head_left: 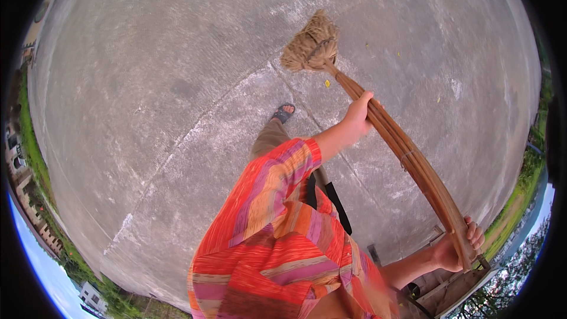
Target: The person sweeps a concrete outdoor surface using a long-handled broom, gathering debris together while moving across the courtyard.
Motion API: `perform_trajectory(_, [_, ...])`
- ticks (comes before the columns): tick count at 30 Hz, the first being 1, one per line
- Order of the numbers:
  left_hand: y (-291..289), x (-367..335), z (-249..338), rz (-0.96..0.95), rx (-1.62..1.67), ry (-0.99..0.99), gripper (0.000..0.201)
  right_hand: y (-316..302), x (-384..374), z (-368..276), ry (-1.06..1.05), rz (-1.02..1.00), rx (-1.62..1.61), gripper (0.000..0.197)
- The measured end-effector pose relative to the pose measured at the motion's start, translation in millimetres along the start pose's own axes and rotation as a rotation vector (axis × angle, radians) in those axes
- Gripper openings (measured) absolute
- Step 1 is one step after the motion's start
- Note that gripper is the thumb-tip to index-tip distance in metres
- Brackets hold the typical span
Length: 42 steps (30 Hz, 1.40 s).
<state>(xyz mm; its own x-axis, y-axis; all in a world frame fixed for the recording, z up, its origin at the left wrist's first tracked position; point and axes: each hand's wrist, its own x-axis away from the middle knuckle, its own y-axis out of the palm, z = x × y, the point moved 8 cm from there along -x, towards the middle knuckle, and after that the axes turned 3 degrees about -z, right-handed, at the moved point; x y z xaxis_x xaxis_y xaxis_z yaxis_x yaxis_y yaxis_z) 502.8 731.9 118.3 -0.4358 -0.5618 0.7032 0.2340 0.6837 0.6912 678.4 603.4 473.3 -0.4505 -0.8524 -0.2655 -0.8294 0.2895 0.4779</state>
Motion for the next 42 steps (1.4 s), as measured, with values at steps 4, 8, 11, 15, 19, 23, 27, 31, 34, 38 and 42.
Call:
perform_trajectory(4, [-54.4, 55.1, 8.9, 0.073, 0.008, 0.095, 0.018, -36.2, 0.5, 10.0, 0.177, -0.103, -0.152, 0.023])
perform_trajectory(8, [-186.5, 81.4, 89.2, 0.247, -0.014, 0.352, 0.020, -15.5, 38.4, 133.6, 0.511, -0.243, -0.233, 0.020])
perform_trajectory(11, [-311.4, 74.6, 138.8, 0.468, 0.050, 0.402, 0.018, 0.1, 93.2, 212.1, 0.707, -0.247, -0.135, 0.040])
perform_trajectory(15, [-332.9, 47.4, 88.4, 0.369, -0.097, 0.345, 0.025, -52.2, 109.3, 196.5, 0.735, -0.254, -0.078, 0.042])
perform_trajectory(19, [-236.6, -5.0, -49.1, 0.271, -0.103, 0.111, 0.023, -125.0, 71.9, 97.0, 0.521, -0.166, 0.150, 0.042])
perform_trajectory(23, [-177.7, -67.5, -158.3, 0.192, 0.084, -0.039, 0.021, -116.6, 41.4, 21.4, 0.308, -0.313, 0.321, 0.035])
perform_trajectory(27, [-101.1, -65.0, -209.8, 0.036, 0.162, -0.147, 0.021, -123.5, 35.3, -37.4, 0.158, -0.318, 0.399, 0.034])
perform_trajectory(31, [-58.7, -10.7, -214.9, -0.044, 0.170, -0.181, 0.022, -109.4, 33.3, -97.5, 0.021, -0.397, 0.323, 0.029])
perform_trajectory(34, [-61.9, 15.0, -172.5, -0.065, 0.174, -0.068, 0.016, -98.6, 32.7, -95.1, 0.060, -0.515, 0.215, 0.026])
perform_trajectory(38, [-111.8, 31.0, -44.6, -0.062, 0.086, 0.193, 0.015, -45.3, 40.3, 11.1, 0.221, -0.748, 0.047, 0.023])
perform_trajectory(42, [-196.2, -2.7, 41.3, 0.189, 0.019, 0.250, 0.019, 23.1, 56.1, 118.9, 0.475, -0.954, 0.142, 0.016])
